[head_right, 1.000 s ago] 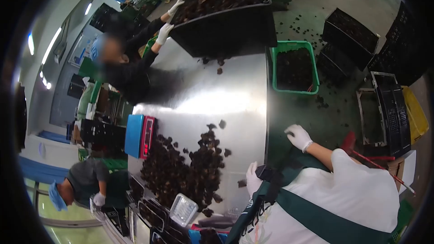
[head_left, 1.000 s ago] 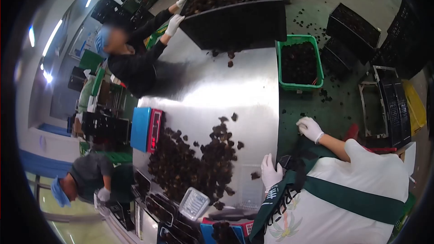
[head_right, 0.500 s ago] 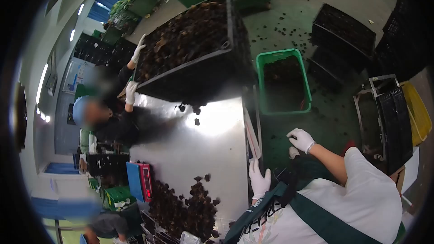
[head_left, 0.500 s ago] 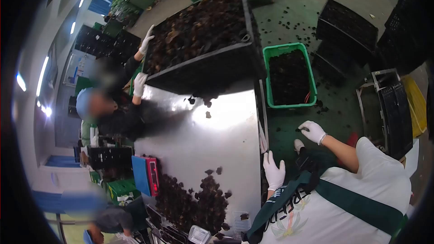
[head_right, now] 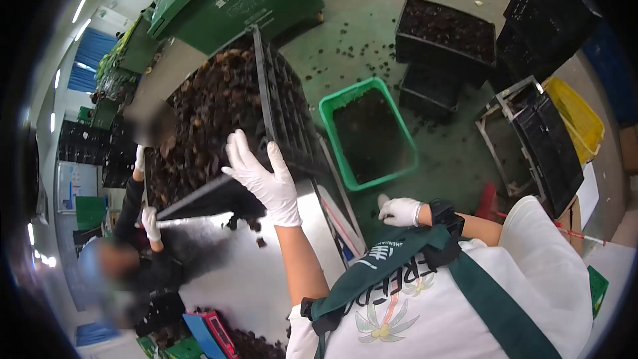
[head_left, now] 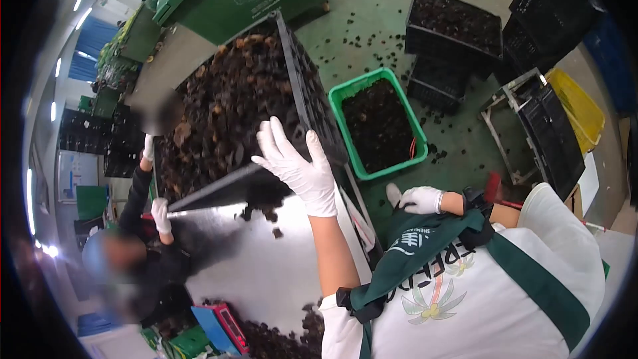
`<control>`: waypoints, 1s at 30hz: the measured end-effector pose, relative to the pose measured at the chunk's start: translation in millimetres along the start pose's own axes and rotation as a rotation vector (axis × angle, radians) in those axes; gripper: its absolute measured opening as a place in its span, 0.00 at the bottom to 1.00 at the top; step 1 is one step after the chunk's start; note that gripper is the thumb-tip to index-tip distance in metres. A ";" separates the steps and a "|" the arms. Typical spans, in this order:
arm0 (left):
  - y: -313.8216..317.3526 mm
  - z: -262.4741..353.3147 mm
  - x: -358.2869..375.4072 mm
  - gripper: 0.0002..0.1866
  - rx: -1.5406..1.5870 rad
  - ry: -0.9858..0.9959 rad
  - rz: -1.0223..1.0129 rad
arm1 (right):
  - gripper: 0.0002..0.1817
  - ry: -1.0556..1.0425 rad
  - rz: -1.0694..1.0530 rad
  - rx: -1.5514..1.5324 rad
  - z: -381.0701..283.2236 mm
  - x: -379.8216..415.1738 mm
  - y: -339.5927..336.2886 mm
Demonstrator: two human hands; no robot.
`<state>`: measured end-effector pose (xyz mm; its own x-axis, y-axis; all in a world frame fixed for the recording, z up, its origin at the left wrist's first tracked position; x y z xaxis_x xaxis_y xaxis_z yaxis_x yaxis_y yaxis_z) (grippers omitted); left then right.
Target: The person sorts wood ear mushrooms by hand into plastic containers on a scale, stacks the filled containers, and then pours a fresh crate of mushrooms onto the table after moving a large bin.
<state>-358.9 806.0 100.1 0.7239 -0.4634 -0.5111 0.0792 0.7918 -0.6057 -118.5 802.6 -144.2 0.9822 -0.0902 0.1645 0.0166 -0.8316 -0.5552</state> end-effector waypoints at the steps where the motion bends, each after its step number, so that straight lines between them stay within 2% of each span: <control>1: 12.5 -0.8 -4.0 0.25 -0.113 0.014 -0.038 | 0.13 0.051 0.060 0.124 4.2 -0.5 -28.7; 2: 20.9 -1.9 -4.6 0.22 -0.233 0.029 -0.076 | 0.14 0.099 0.118 0.243 5.9 0.2 -56.1; 3: 20.5 1.5 -6.2 0.17 -0.176 -0.002 0.012 | 0.13 0.112 0.253 0.222 12.0 2.9 -81.9; 4: 22.5 -0.5 -5.2 0.16 -0.199 -0.005 -0.009 | 0.13 0.128 0.389 0.185 19.8 8.8 -99.0; 8: 21.1 0.6 -5.9 0.16 -0.230 -0.034 -0.089 | 0.13 0.395 0.702 0.092 79.8 55.4 -136.4; 12: 12.7 31.1 -19.4 0.18 -0.265 -0.023 -0.104 | 0.13 0.554 0.698 0.051 126.6 99.1 -155.3; 14: 22.3 50.6 -35.1 0.17 -0.128 0.031 -0.093 | 0.13 0.611 0.676 0.001 154.1 110.3 -169.1; 17: 69.9 89.5 -60.5 0.18 -0.072 0.068 -0.119 | 0.13 0.539 0.581 0.052 197.7 92.5 -206.5; 18: 91.0 98.3 -67.2 0.20 -0.123 0.050 -0.147 | 0.13 0.498 0.551 0.071 210.3 85.4 -223.7; 21: 145.6 107.0 -109.1 0.25 -0.420 -0.164 -0.041 | 0.14 0.412 0.479 -0.015 247.3 69.4 -277.6; 23: 166.7 85.9 -131.0 0.26 -0.562 -0.264 0.136 | 0.14 0.354 0.458 -0.058 264.5 77.0 -317.8; 24: 176.7 71.1 -135.0 0.25 -0.664 -0.300 0.212 | 0.13 0.347 0.516 -0.124 276.1 88.6 -336.9; 27: 191.8 68.0 -136.3 0.20 -1.022 -0.250 0.328 | 0.11 0.507 0.618 -0.155 312.7 136.6 -389.2; 30: 190.5 66.1 -138.2 0.19 -0.985 -0.241 0.300 | 0.10 0.607 0.784 -0.198 362.1 173.9 -422.5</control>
<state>-398.6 1047.2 95.7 0.7468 -0.1255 -0.6531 -0.6388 0.1379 -0.7569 112.9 1336.7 -176.2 0.4407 -0.8681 0.2283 -0.6783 -0.4887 -0.5488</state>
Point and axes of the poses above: each hand's wrist, its own x-axis away from the middle knuckle, its own y-axis out of the palm, z = x × y, the point moved 5 cm from there along -x, towards the middle knuckle, and after that the axes turned 14 degrees about -y, right-handed, at the moved point
